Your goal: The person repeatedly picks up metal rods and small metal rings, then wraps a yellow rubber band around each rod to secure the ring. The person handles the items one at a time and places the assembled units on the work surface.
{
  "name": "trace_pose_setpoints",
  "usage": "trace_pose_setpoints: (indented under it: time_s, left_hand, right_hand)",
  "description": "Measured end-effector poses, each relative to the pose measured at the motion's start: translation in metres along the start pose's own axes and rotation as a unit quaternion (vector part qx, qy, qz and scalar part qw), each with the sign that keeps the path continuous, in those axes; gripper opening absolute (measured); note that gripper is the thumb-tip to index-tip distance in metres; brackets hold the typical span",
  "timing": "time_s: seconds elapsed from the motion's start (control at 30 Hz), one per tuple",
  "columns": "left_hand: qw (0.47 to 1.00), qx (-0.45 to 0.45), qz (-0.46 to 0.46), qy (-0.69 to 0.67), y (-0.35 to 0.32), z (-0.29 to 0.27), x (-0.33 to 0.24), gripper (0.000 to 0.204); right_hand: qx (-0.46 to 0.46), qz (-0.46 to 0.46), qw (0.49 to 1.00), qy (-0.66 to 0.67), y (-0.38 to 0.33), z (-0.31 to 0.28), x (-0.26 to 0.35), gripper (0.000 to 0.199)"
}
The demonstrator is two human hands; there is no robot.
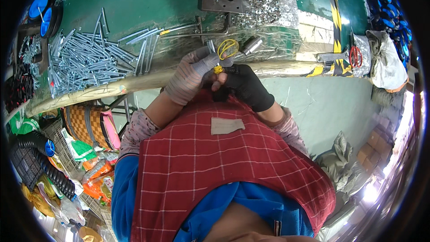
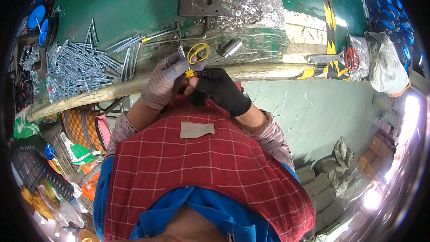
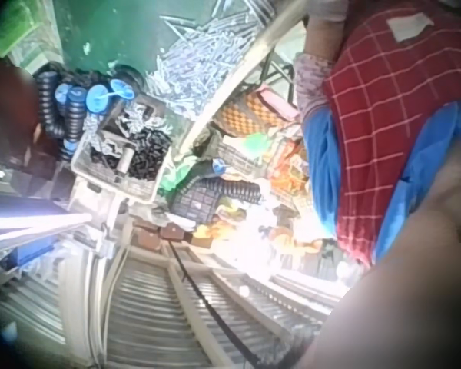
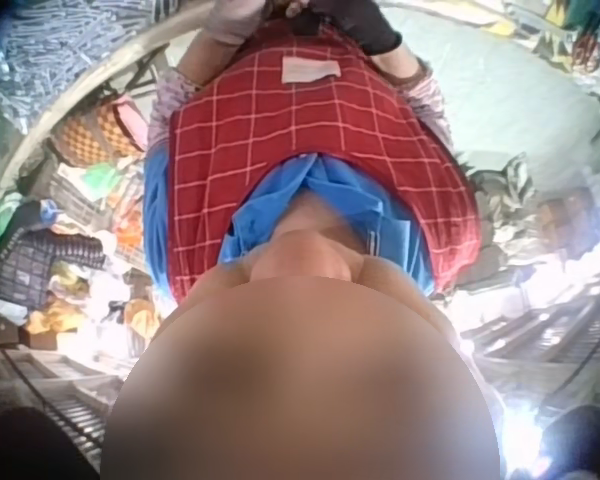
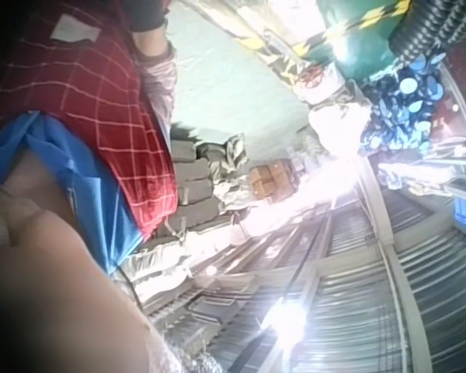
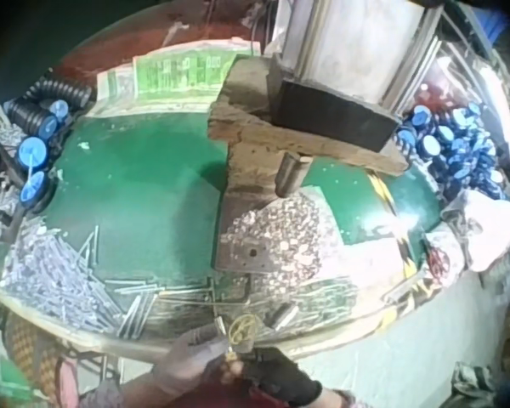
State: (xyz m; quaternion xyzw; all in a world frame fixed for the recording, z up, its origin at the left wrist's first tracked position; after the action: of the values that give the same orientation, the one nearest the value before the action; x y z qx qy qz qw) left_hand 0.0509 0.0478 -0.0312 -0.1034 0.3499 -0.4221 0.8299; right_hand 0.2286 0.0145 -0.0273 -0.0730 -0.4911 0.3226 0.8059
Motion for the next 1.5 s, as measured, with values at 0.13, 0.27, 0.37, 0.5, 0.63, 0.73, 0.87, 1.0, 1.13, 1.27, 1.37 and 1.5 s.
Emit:
trace_pose_setpoints:
  time_s: [0.13, 0.27, 0.37, 0.5, 0.63, 0.73, 0.87, 1.0, 1.13, 1.27, 1.37, 1.5]
  left_hand:
    - [0.976, -0.118, 0.099, 0.157, 0.006, -0.003, 0.009, 0.029]
    - [0.97, -0.157, 0.13, 0.133, 0.009, 0.001, 0.011, 0.021]
    - [0.982, -0.167, 0.086, 0.019, 0.011, 0.001, 0.013, 0.018]
    - [0.984, -0.161, 0.07, 0.018, 0.013, -0.002, 0.012, 0.021]
    - [0.983, -0.176, 0.049, 0.013, 0.012, 0.001, 0.01, 0.024]
    - [0.983, -0.174, 0.038, 0.042, 0.009, -0.001, 0.007, 0.025]
    - [0.972, -0.178, 0.122, 0.09, 0.015, -0.01, 0.016, 0.026]
    - [0.958, -0.19, 0.173, 0.128, 0.008, 0.003, 0.008, 0.026]
    - [0.789, -0.158, 0.359, 0.473, 0.018, -0.025, 0.015, 0.029]
    - [0.894, -0.183, 0.239, 0.333, 0.01, -0.013, 0.01, 0.028]
    - [0.912, -0.181, 0.22, 0.294, 0.014, -0.019, 0.015, 0.024]
    - [0.95, -0.202, 0.17, 0.167, 0.009, -0.003, 0.004, 0.019]
  right_hand:
    - [-0.078, -0.095, 0.962, -0.243, 0.001, 0.007, -0.002, 0.028]
    - [-0.154, -0.182, 0.823, -0.516, 0.005, 0.014, -0.003, 0.021]
    - [-0.147, -0.196, 0.831, -0.499, 0.011, 0.007, -0.007, 0.02]
    - [-0.129, -0.196, 0.899, -0.37, 0.013, 0.003, -0.01, 0.02]
    - [-0.103, -0.155, 0.938, -0.294, 0.016, -0.001, -0.013, 0.021]
    - [-0.096, -0.123, 0.974, -0.163, 0.019, -0.004, -0.024, 0.02]
    - [-0.147, -0.112, 0.975, -0.124, 0.017, 0.003, -0.027, 0.022]
    - [-0.157, -0.13, 0.963, -0.179, 0.018, 0.002, -0.026, 0.023]
    - [-0.162, -0.11, 0.971, -0.138, 0.018, -0.001, -0.029, 0.023]
    - [-0.14, -0.093, 0.984, -0.051, 0.018, 0.003, -0.028, 0.024]
    - [-0.13, -0.108, 0.981, -0.095, 0.022, -0.005, -0.033, 0.026]
    - [-0.106, -0.049, 0.985, -0.13, 0.015, -0.006, -0.012, 0.029]
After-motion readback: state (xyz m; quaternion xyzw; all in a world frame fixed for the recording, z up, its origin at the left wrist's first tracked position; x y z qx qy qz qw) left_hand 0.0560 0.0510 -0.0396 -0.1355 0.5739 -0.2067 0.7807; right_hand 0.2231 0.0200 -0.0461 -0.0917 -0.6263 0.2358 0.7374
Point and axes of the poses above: each hand's wrist, its own y-axis towards the middle knuckle, its own z-axis out of the palm, x = y × z, the point moved 1 cm from there along y, towards the middle knuckle, and after that the axes turned 5 degrees about -z, right-handed, at the moved point
